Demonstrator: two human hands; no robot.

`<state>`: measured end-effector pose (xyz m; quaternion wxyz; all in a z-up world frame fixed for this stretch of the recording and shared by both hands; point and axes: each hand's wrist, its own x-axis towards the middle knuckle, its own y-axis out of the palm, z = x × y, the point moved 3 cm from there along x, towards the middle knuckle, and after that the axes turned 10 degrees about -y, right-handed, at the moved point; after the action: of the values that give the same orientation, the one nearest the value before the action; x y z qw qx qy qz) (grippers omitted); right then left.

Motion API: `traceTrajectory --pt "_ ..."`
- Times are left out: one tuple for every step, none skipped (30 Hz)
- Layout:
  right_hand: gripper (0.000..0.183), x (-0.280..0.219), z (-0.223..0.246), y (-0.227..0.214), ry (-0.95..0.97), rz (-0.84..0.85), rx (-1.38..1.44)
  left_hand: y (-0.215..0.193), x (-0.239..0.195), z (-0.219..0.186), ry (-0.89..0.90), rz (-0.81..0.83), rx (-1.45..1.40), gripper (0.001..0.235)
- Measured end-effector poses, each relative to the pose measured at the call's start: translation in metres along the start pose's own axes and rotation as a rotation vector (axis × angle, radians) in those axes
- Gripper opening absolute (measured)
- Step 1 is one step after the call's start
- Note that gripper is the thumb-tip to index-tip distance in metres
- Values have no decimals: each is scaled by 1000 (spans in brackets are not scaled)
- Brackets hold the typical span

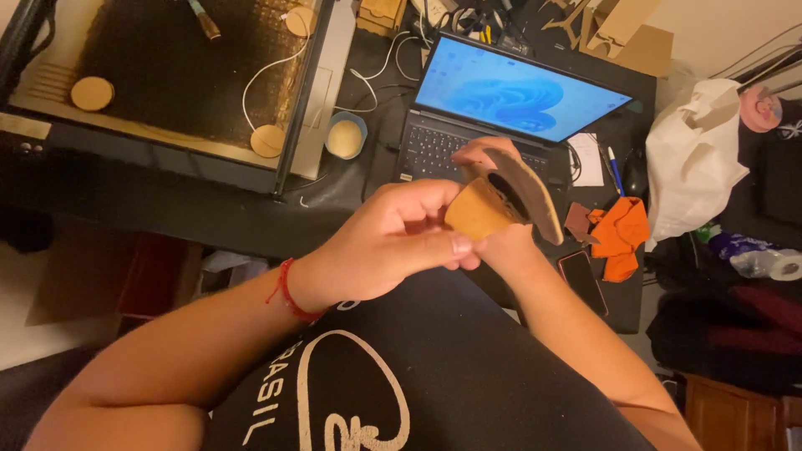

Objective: The person opens a laptop, then picks up a knife and a wooden object from a cluttered desk. They place the knife on a mat and proceed to manipulate the wooden object, attaching a circular wooden piece to it.

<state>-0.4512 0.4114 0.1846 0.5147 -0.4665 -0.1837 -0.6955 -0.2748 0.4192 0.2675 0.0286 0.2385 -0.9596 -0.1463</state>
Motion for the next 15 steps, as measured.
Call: traceTrajectory --pt "36 -3 -1 0 2 1 2 1 -1 -4 -1 -2 -2 16" --pt "36 -6 -2 0 -17 -27 -11 1 -1 -6 -68 -61 23 12" --pt "36 -10 -2 0 -36 -56 -24 0 -2 -8 -134 -120 47 16" --pt "36 -10 -2 4 -31 -54 -21 1 -5 -13 -138 -122 44 16" --pt "18 -10 -1 6 -65 -112 3 2 -8 -17 -203 -166 145 18" --pt "10 -10 0 8 -97 -169 27 2 -11 -20 -269 -208 245 21" --pt "10 -18 -7 13 -91 -166 29 2 -12 -20 -274 -210 241 21" --pt "7 -27 -15 16 -62 -248 206 1 -13 -22 -260 -245 312 22" --pt "16 -36 -24 20 -32 -329 383 0 -14 -23 -247 -280 384 22" --pt "16 -39 -22 18 -27 -328 385 -2 -15 -22 -250 -281 381 22" --pt "12 -43 -21 18 -3 -233 378 -4 -17 -25 -173 -318 457 22" --pt "31 -45 -19 19 18 -139 373 -6 -18 -28 -93 -354 533 25" --pt "31 -45 -14 26 21 -138 375 -8 -19 -27 -96 -357 532 25" --pt "22 -45 -9 32 49 -188 388 -10 -20 -28 -75 -383 584 27" --pt "20 -45 -5 38 78 -237 400 -13 -21 -29 -55 -409 637 31"
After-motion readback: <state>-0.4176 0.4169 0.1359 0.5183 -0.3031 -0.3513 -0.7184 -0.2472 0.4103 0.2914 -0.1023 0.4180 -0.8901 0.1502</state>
